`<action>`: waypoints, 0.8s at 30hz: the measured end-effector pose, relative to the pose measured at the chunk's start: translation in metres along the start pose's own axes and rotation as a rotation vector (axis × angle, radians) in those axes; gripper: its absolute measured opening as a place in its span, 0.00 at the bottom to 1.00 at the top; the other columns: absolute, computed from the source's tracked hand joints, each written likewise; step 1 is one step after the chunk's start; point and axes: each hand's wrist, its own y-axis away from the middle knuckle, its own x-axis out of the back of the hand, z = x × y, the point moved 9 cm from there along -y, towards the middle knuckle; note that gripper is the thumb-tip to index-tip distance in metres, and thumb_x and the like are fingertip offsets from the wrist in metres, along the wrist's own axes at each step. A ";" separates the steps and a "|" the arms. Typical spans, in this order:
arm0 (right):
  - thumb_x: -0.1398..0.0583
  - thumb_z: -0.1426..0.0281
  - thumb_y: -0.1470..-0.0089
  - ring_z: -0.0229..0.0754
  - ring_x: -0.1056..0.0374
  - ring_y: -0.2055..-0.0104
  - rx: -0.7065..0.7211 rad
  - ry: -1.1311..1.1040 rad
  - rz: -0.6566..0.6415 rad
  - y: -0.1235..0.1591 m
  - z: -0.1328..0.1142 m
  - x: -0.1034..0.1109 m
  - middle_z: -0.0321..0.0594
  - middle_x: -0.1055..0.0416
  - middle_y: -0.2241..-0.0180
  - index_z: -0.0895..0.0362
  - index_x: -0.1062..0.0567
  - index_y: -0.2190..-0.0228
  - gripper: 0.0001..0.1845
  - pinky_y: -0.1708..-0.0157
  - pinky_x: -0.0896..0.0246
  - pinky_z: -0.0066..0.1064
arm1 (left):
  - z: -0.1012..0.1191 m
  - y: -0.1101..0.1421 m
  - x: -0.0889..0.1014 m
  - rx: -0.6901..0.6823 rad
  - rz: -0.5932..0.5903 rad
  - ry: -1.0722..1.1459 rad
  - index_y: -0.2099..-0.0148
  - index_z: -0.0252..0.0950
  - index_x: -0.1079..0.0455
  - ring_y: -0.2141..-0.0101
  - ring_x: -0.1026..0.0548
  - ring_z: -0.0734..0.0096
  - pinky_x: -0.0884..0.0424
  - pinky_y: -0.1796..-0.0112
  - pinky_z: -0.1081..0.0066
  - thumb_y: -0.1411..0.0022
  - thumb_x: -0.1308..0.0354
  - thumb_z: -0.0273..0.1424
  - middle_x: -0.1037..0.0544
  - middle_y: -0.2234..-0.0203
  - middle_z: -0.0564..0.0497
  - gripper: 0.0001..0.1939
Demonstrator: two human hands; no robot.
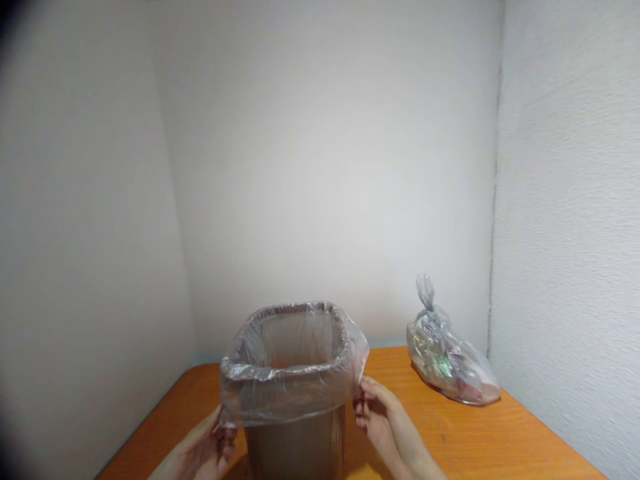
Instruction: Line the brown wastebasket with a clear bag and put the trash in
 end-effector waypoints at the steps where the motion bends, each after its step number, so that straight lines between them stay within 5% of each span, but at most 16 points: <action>1: 0.35 0.60 0.50 0.41 0.28 0.71 -0.038 -0.068 -0.009 -0.007 -0.005 0.000 0.41 0.23 0.70 0.54 0.23 0.70 0.10 0.72 0.31 0.31 | 0.001 0.001 -0.002 0.009 -0.008 0.005 0.59 0.33 0.26 0.74 0.23 0.72 0.27 0.74 0.74 0.40 0.40 0.21 0.21 0.69 0.49 0.07; 5: 0.39 0.59 0.43 0.43 0.25 0.65 -0.161 -0.217 -0.062 -0.039 -0.030 -0.011 0.46 0.21 0.65 0.60 0.22 0.65 0.16 0.61 0.29 0.32 | 0.007 0.008 -0.023 0.023 -0.057 0.045 0.62 0.32 0.27 0.73 0.22 0.70 0.24 0.71 0.71 0.34 0.46 0.25 0.20 0.70 0.48 0.06; 8: 0.38 0.68 0.42 0.39 0.25 0.67 -0.128 -0.229 -0.014 -0.063 -0.036 -0.015 0.39 0.20 0.68 0.58 0.22 0.67 0.06 0.60 0.29 0.29 | 0.010 0.010 -0.032 -0.028 -0.031 0.056 0.63 0.32 0.28 0.76 0.24 0.75 0.25 0.72 0.74 0.33 0.48 0.22 0.22 0.74 0.51 0.08; 16: 0.41 0.75 0.43 0.38 0.26 0.76 -0.202 -0.180 0.043 -0.069 0.006 -0.006 0.36 0.21 0.76 0.58 0.24 0.73 0.08 0.69 0.28 0.27 | 0.006 0.003 -0.014 0.000 -0.009 0.025 0.62 0.32 0.29 0.78 0.23 0.75 0.26 0.75 0.76 0.32 0.48 0.22 0.20 0.73 0.50 0.07; 24: 0.44 0.59 0.37 0.42 0.26 0.76 -0.313 -0.058 -0.043 -0.117 -0.010 -0.021 0.38 0.23 0.78 0.59 0.24 0.69 0.18 0.69 0.28 0.34 | 0.032 -0.045 -0.049 0.103 -0.183 -0.126 0.65 0.32 0.27 0.67 0.18 0.63 0.22 0.58 0.64 0.35 0.42 0.32 0.17 0.71 0.47 0.09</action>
